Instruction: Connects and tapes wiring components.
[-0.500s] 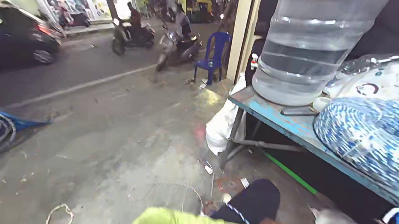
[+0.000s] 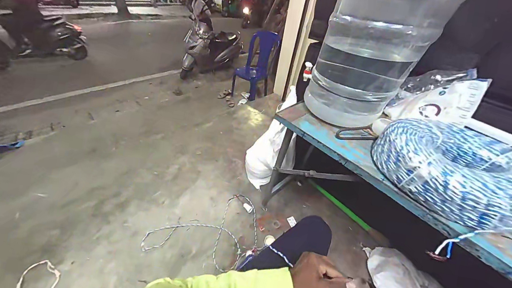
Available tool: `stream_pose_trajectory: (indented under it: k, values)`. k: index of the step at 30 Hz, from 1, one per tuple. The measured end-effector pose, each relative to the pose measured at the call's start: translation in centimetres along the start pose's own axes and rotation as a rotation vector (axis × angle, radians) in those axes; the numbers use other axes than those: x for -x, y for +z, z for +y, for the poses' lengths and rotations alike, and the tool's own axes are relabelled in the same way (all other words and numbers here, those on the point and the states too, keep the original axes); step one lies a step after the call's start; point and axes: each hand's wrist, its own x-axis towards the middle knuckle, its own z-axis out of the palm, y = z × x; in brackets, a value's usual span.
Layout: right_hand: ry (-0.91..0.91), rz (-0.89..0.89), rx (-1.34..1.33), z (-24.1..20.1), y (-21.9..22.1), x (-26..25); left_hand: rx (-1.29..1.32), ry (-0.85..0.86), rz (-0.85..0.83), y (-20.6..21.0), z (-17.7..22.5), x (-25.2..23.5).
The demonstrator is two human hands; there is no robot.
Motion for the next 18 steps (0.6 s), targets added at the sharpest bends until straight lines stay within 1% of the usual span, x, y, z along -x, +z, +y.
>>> stream_pose_trajectory:
  k: [3, 7, 10, 11, 12, 14, 15, 16, 18]
  values:
    - [-0.026, 0.049, -0.01, 0.2, -0.2, 0.7, -0.036, -0.015, 0.02, 0.5, 0.2, 0.6]
    - [-0.072, 0.06, 0.09, 1.0, 0.0, 0.7, 0.001, -0.212, 0.123, 0.6, -0.4, 0.9]
    - [-0.054, 0.002, 0.103, 1.1, 0.0, 0.8, 0.073, -0.375, 0.103, -0.6, -0.7, 0.5]
    - [-0.035, 0.0, 0.118, 1.0, 0.1, 0.9, 0.074, -0.346, 0.104, -0.7, -0.9, 0.6]
    - [-0.02, 0.0, 0.125, 0.9, 0.1, 1.0, 0.057, -0.249, 0.118, -0.5, -1.3, 1.0]
    - [-0.009, -0.014, 0.11, 0.7, 0.1, 0.9, -0.016, 0.049, 0.166, 0.2, -2.3, 1.5]
    - [-0.007, -0.019, 0.108, 0.6, 0.0, 1.0, -0.05, 0.141, 0.161, 0.4, -2.8, 1.7]
    - [-0.007, -0.022, 0.116, 0.5, -0.2, 1.0, -0.073, 0.174, 0.129, 0.4, -3.1, 1.7]
    - [0.015, -0.024, 0.125, 0.5, -0.5, 0.8, -0.106, 0.153, 0.014, 0.1, -3.1, 1.6]
